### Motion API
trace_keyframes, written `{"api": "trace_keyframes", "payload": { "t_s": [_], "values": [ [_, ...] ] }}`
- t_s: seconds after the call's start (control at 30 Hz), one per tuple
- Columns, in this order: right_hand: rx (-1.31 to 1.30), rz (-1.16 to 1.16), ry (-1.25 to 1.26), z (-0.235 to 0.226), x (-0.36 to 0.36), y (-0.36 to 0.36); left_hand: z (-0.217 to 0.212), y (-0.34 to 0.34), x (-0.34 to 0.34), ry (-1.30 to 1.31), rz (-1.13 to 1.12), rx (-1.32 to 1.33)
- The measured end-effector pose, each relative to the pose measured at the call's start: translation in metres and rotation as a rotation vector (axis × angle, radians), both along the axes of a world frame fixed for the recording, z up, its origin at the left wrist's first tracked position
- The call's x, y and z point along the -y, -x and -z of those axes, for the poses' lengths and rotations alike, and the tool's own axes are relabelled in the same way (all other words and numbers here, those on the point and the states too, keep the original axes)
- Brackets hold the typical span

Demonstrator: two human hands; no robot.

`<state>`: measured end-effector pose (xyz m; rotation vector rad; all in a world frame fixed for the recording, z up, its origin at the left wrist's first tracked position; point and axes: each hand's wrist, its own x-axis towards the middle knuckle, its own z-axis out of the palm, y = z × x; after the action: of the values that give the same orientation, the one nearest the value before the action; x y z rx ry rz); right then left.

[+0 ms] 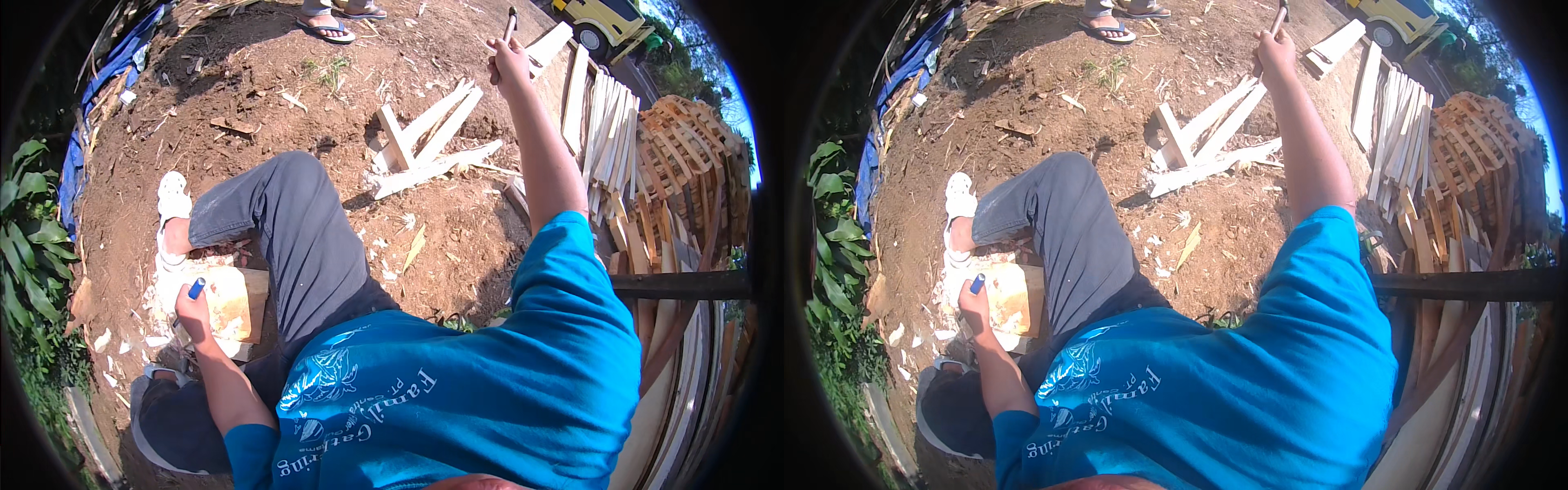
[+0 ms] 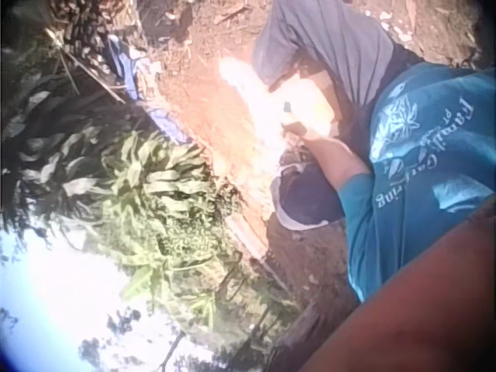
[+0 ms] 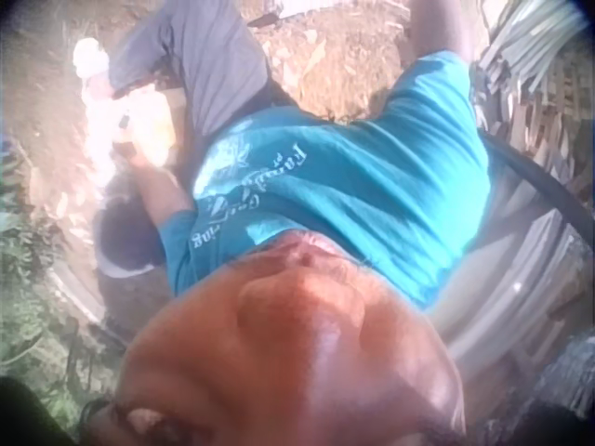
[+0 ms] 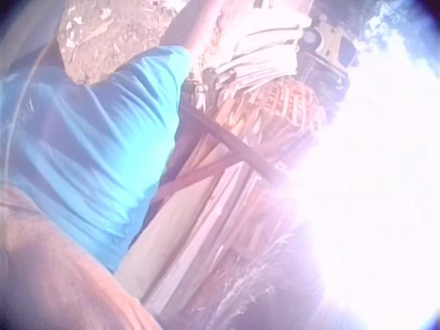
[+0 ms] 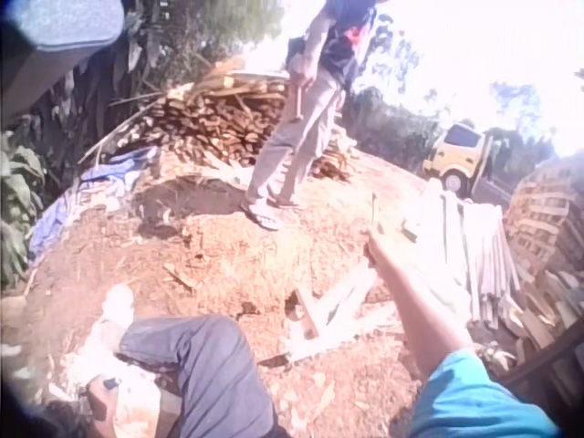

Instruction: The person chisels a piece of wood held on a board on the ground using a chisel and a hammer, and then handles several other wood planks.

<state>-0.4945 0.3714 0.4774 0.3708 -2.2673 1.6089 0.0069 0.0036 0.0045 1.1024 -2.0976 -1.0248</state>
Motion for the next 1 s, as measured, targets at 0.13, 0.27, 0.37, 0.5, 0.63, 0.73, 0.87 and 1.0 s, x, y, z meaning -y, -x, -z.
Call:
{"api": "trace_keyframes", "payload": {
  "t_s": [0.13,0.27,0.37,0.5,0.63,0.73,0.87,1.0],
  "values": [
    [-0.098,0.177,0.128,-0.068,-0.061,0.022,0.008,-0.003,0.002,0.004,0.005,0.037],
    [0.007,0.06,0.089,-0.114,-0.092,0.023,0.015,-0.007,0.007,0.026,0.002,0.042],
    [-0.031,0.046,0.14,-0.13,-0.087,0.029,0.018,-0.01,0.005,0.034,0.02,0.019],
    [-0.105,0.032,0.212,-0.132,-0.053,0.033,0.022,-0.014,0.007,0.001,-0.016,-0.014],
    [-0.263,-0.073,0.252,-0.074,-0.016,-0.005,0.002,-0.002,0.0,-0.058,-0.023,0.145],
    [0.029,-0.5,0.354,0.022,0.042,-0.068,-0.018,-0.009,-0.003,-0.022,-0.044,0.212],
    [0.614,-0.74,0.405,0.158,0.133,-0.199,-0.025,-0.02,-0.003,-0.104,-0.05,0.345],
    [0.943,-0.778,0.232,0.252,0.191,-0.311,-0.012,-0.017,0.002,-0.167,-0.033,0.348]
  ]
}}
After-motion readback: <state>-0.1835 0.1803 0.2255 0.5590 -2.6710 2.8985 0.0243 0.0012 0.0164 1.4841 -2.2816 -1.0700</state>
